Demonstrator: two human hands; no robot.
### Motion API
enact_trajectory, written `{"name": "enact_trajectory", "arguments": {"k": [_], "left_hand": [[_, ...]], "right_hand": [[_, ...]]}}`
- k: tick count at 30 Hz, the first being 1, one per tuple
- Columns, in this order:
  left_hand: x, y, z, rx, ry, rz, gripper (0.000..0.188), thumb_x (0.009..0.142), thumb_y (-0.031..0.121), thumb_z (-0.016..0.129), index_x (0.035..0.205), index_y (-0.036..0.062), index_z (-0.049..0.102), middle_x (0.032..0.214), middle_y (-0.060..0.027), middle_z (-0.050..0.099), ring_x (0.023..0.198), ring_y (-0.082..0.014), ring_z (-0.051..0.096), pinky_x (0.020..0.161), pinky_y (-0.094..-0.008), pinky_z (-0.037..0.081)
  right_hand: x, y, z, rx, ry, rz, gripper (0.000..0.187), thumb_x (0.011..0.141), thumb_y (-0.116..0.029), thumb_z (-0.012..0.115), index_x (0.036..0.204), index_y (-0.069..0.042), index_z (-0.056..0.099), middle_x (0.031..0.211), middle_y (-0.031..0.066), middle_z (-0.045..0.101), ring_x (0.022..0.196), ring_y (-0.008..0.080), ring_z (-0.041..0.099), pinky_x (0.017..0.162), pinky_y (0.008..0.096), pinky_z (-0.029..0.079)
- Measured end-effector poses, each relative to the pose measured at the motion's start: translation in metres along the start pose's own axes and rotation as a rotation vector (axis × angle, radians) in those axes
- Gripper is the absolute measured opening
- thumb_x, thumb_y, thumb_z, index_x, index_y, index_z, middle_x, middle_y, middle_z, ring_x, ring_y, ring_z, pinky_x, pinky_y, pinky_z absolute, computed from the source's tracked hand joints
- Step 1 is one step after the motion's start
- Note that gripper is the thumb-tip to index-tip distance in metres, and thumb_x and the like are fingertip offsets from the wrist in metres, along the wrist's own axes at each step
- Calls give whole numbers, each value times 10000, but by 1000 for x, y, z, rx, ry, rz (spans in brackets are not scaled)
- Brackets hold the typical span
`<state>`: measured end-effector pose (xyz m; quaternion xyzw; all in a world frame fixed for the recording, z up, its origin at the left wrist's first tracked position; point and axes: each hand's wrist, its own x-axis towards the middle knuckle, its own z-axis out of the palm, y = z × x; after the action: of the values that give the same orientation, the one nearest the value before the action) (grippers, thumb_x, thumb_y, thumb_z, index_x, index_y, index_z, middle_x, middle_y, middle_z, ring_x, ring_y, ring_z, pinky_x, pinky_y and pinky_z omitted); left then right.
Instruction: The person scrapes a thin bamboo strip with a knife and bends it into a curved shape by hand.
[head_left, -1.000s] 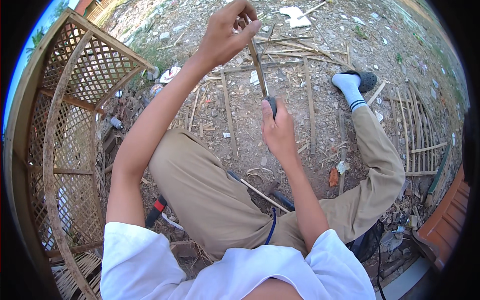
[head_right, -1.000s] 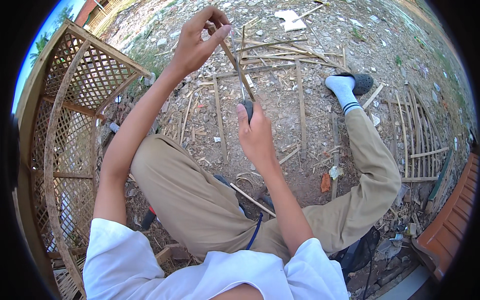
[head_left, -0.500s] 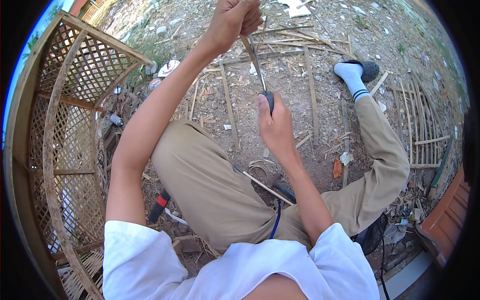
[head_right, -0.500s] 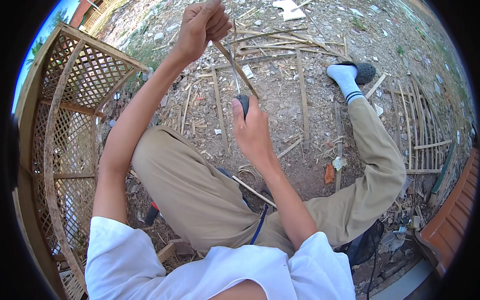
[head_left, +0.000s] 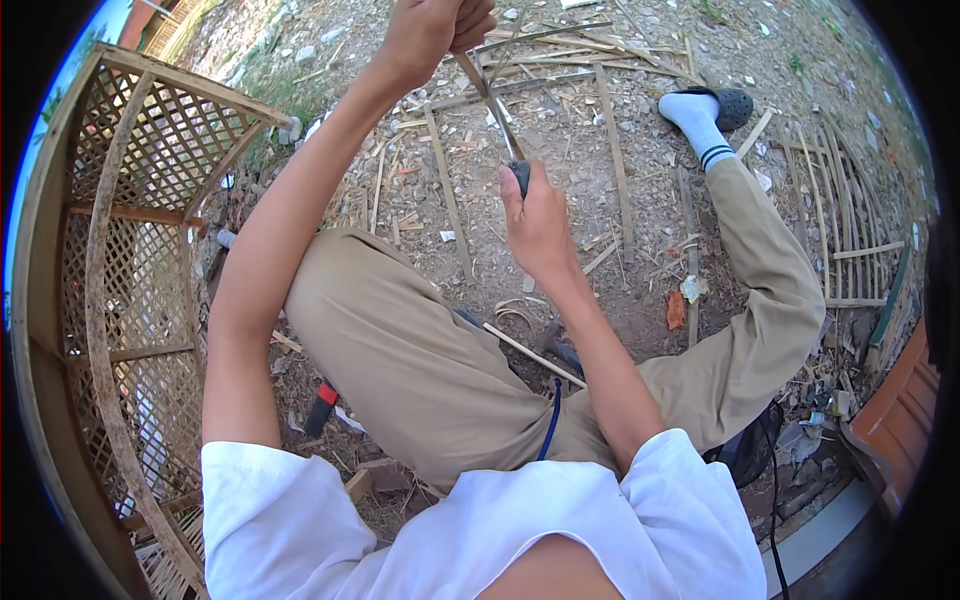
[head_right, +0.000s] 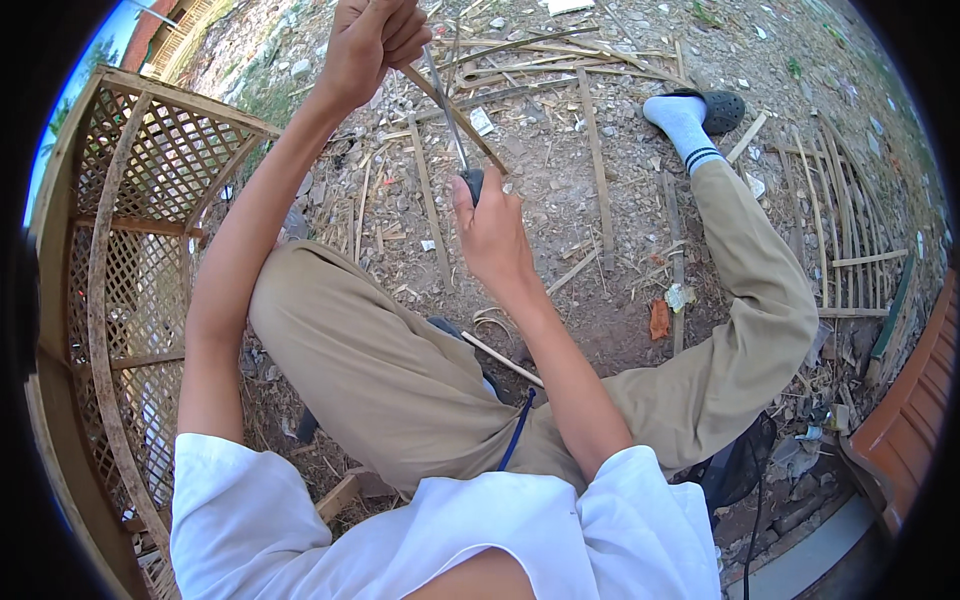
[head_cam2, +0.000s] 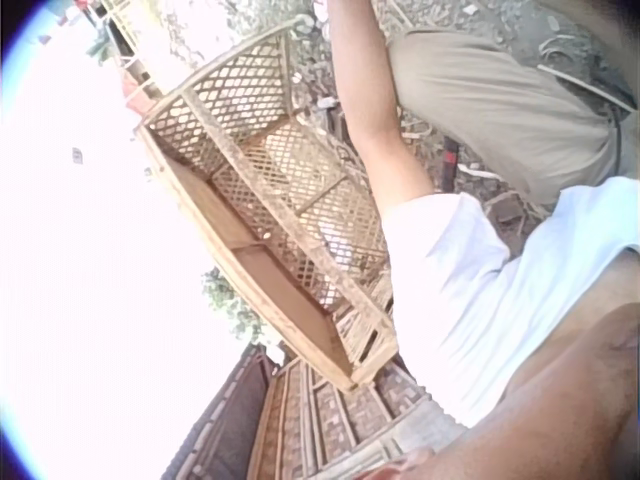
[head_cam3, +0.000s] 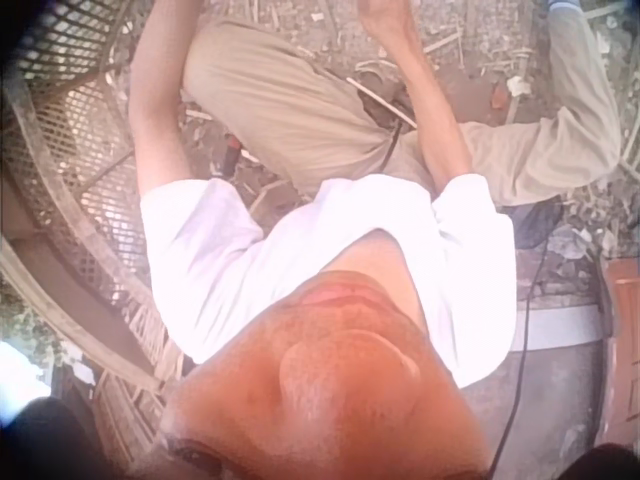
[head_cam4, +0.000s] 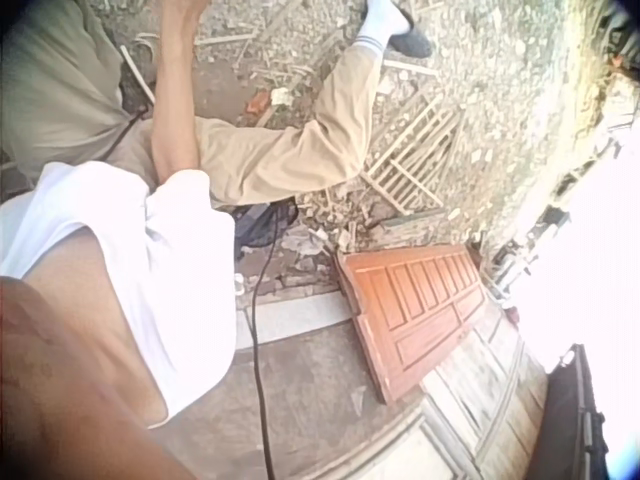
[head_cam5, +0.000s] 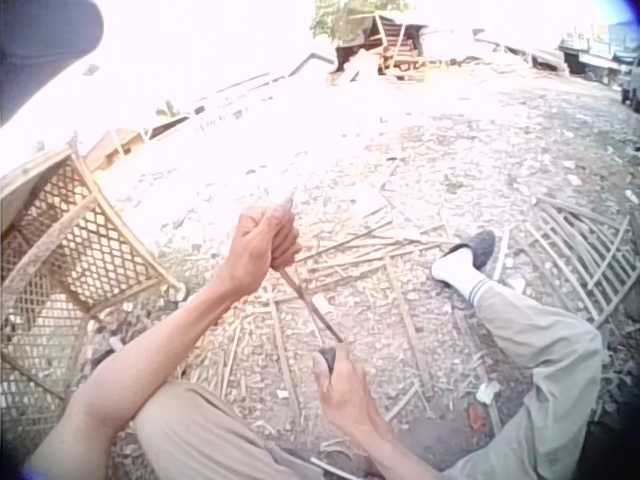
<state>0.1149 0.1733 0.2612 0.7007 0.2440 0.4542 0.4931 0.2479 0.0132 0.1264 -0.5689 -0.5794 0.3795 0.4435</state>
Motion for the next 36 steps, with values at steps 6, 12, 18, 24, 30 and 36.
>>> {"name": "enact_trajectory", "arguments": {"k": [6,12,18,24,30,36], "left_hand": [[-7,-3,-7,-35,43,19,542,1122,326,454,622,157,326,522,59,267,450,-79,233,439,-276,229],[-4,-4,-16,-7,48,30,554,1121,338,462,617,156,319,518,56,269,446,-77,231,438,-276,227],[-2,-1,-6,5,37,29,557,1121,322,459,609,157,311,518,56,270,446,-76,235,434,-274,223],[-4,3,1,-11,10,-1,562,1123,324,456,604,157,321,514,61,267,435,-75,233,427,-274,220],[-4,-1,-5,36,2,67,556,1122,326,463,614,158,313,518,62,258,442,-77,212,430,-279,211],[-1,1,1,26,1,45,556,1119,328,469,610,161,320,517,61,263,446,-71,225,431,-273,215]], "right_hand": [[-3,-5,-1,3,-55,66,372,1073,-302,535,1006,64,550,702,297,643,736,519,667,634,558,479],[-3,-15,-3,102,-49,58,378,1072,-307,536,1008,65,548,686,276,643,709,503,669,609,540,482],[5,-4,-8,24,-56,54,365,1069,-298,541,1017,64,550,699,284,649,719,502,676,613,553,481],[1,10,5,-6,6,25,372,1068,-300,544,1014,68,546,689,284,645,717,507,672,624,560,481],[-2,-8,-3,92,-53,59,365,1067,-295,549,1036,69,533,676,285,634,691,508,661,612,552,479],[2,-14,-8,112,14,-22,366,1071,-291,548,1011,70,531,658,273,629,682,502,666,594,546,475]]}}
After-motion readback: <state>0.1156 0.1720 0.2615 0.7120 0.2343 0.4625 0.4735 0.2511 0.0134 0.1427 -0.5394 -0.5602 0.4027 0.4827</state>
